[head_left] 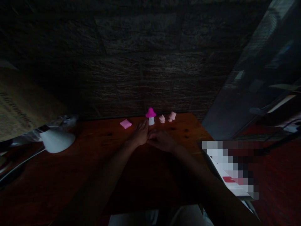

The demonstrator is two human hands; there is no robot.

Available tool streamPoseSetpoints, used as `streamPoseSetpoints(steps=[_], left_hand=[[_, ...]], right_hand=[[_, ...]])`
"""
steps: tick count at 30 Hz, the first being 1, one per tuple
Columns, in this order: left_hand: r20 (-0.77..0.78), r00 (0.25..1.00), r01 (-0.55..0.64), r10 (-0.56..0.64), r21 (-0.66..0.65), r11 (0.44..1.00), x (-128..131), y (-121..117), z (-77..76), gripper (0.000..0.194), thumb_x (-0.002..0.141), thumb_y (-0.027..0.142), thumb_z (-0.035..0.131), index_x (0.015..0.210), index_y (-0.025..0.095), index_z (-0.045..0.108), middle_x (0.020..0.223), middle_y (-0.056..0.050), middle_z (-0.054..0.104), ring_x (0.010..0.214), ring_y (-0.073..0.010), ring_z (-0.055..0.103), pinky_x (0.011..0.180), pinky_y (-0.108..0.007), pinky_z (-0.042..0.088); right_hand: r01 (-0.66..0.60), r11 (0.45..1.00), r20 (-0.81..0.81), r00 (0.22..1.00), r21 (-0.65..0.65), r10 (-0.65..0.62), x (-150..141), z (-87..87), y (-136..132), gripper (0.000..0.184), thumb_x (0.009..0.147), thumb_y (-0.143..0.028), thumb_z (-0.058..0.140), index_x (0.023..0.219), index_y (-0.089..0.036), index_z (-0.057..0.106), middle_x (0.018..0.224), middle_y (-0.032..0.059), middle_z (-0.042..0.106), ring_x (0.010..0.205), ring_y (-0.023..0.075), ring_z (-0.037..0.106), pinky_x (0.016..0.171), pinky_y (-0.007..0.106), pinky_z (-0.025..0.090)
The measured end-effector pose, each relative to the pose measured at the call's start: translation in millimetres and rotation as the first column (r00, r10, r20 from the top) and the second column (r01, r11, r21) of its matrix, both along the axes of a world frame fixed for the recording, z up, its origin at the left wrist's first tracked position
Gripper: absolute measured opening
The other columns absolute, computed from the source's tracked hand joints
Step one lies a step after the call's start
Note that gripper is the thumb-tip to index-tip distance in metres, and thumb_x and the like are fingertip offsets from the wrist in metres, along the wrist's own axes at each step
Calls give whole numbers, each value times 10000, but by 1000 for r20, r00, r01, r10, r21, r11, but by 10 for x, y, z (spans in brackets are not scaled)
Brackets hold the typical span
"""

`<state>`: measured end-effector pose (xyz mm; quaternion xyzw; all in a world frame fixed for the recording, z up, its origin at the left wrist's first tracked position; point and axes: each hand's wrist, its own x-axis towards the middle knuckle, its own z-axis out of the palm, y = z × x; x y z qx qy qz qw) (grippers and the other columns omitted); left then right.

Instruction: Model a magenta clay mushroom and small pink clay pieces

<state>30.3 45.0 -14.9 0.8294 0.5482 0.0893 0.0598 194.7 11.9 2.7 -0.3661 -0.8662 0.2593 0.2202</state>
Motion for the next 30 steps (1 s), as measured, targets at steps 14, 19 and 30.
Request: streamPoseSetpoints(steps=[14,19,30], left_hand=[[-122,992,8,-20,-97,995,10,-30,42,860,854,259,544,1542,-12,106,1622,-297,125,1534,-342,42,1228,-528,89],[-28,999,34,-34,-17,999,-5,-22,-26,880,810,172,549,1539,6,86,1623,-300,101,1529,-357,64,1220,-531,149],[-159,978,133,-135,-22,991,-130,-67,-88,884,780,237,568,1533,27,153,1619,-294,135,1537,-327,46,1219,-537,106]], right_hand=[[11,1000,51,999,-25,-10,-4,27,-16,120,905,-178,624,915,-172,744,1031,67,746,931,190,681,846,297,477],[6,1000,43,999,7,-6,-1,28,-18,103,897,-180,637,893,-175,740,1035,62,741,918,180,676,821,286,475],[2,996,21,1000,-89,-1,-19,45,-53,106,883,-241,667,865,-174,748,864,27,768,768,163,689,704,260,460]])
